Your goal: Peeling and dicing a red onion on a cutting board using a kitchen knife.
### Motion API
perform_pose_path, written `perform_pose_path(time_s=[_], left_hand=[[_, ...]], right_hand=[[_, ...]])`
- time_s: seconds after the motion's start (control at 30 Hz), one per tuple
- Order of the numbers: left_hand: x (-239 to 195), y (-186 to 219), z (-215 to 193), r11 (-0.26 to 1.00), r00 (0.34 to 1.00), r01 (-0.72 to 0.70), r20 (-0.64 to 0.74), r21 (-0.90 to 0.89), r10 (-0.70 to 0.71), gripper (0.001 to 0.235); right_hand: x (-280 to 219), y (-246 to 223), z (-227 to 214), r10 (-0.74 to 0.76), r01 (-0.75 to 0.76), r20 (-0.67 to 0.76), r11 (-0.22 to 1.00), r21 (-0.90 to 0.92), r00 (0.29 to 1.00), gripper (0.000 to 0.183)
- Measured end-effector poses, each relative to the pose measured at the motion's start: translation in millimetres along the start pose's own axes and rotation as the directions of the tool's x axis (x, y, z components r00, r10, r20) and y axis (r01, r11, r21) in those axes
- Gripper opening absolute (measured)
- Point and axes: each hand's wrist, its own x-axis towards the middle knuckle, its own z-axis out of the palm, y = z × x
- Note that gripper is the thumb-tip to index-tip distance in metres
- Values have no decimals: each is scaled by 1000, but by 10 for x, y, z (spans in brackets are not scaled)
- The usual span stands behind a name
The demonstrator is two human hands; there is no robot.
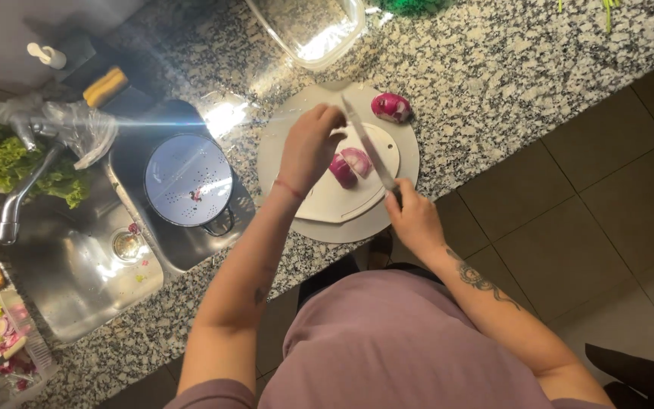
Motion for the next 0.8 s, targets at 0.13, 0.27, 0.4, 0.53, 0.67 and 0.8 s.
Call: perform_pose_path(time_s=[0.13, 0.27, 0.4, 0.53, 0.67, 0.8], left_hand=[[-510, 43, 157, 985, 971, 169, 177, -17, -163, 43], [-650, 111, 331, 957, 960, 272, 94, -105, -263, 41], [-667, 79, 368, 959, 966, 258, 67, -114, -252, 42], [-669, 117, 353, 954, 959, 279, 76, -105, -272, 43], [-673, 119, 363, 956, 960, 277, 73, -93, -271, 44], [-668, 127, 360, 951, 955, 293, 78, -101, -286, 44]], right_hand=[[30, -36, -63, -40, 39, -4, 997, -73, 999, 24], [7, -53, 62, -132, 146, 70, 952, -270, 989, 14], [2, -39, 115, -190, 209, 91, 919, -335, 978, 15], [1, -86, 80, -218, 243, 110, 903, -353, 970, 13], [22, -109, 78, -213, 250, 142, 901, -355, 967, 15], [61, -210, -7, -177, 244, 217, 909, -337, 960, 14]])
